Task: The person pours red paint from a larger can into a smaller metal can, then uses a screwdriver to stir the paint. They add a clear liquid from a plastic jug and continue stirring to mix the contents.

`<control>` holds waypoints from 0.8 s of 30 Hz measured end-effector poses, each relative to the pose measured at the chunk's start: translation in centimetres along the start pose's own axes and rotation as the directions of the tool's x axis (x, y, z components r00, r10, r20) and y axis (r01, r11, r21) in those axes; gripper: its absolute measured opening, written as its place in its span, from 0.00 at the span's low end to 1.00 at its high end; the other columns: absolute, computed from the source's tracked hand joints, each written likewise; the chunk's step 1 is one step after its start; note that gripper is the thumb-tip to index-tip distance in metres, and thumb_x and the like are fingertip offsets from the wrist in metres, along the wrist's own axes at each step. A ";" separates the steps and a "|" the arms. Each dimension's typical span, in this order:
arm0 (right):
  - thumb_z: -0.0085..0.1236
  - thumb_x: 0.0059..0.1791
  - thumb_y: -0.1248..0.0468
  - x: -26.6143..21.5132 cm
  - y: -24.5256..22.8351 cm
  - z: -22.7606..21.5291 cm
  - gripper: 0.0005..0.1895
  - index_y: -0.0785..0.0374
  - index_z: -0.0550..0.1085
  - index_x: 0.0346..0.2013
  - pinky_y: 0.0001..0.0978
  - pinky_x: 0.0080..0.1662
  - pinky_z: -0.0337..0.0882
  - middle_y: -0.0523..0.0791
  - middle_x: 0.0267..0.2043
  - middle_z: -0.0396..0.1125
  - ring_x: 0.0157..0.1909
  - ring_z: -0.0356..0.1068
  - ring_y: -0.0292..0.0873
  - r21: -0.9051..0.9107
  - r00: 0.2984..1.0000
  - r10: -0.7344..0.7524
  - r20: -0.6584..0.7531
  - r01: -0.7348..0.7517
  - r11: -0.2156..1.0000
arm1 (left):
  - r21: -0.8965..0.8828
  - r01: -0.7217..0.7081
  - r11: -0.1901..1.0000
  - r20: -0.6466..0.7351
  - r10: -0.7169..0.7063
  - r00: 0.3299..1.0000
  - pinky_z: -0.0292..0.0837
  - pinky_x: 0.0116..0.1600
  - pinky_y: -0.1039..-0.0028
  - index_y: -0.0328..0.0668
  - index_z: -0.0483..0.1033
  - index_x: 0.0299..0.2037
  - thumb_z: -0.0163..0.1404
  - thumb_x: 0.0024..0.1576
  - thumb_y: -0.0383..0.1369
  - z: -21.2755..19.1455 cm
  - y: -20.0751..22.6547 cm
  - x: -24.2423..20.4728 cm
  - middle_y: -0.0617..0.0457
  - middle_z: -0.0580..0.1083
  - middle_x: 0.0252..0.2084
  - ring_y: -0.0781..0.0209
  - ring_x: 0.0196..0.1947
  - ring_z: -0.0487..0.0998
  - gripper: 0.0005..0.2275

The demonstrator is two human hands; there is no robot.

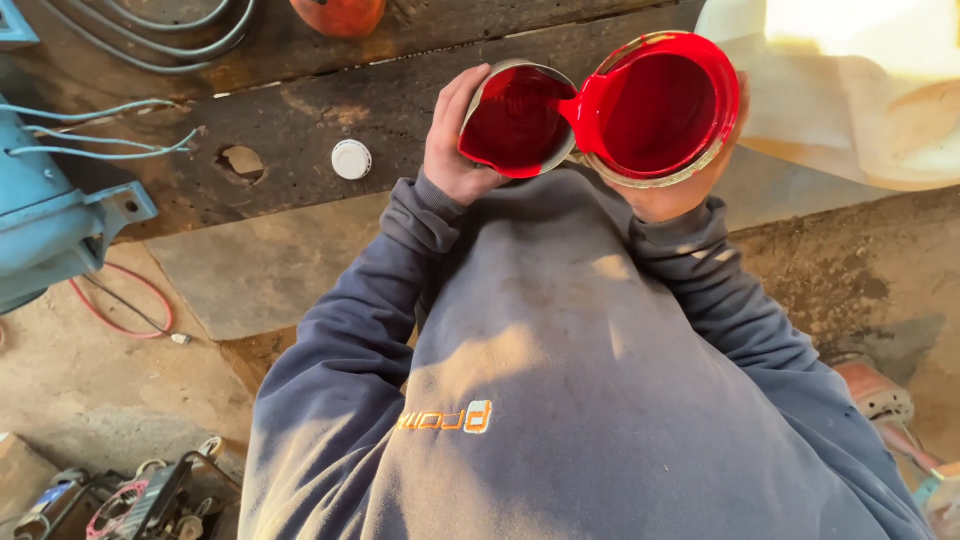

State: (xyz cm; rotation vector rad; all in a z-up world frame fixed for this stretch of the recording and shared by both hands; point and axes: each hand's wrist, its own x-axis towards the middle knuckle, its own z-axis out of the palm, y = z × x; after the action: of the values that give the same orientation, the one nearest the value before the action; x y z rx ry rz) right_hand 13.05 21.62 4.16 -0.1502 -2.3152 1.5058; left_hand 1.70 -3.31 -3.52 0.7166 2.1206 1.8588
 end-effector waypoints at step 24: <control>0.86 0.40 0.66 0.0 0.6 1.4 0.59 0.56 0.52 0.75 0.42 0.71 0.66 0.45 0.74 0.58 0.71 0.61 0.44 0.181 0.988 0.094 -0.120 -0.071 0.981 | 0.431 -0.131 0.893 -0.257 0.261 0.931 0.68 0.73 0.61 0.34 0.64 0.68 0.71 0.58 0.33 -0.5 5.1 0.0 0.42 0.62 0.70 0.42 0.71 0.67 0.33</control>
State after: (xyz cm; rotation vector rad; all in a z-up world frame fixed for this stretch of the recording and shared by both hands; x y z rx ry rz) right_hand 12.48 20.66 3.06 -0.2901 -2.0886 1.6815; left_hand 2.52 -3.35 1.55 0.7949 2.7888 1.7303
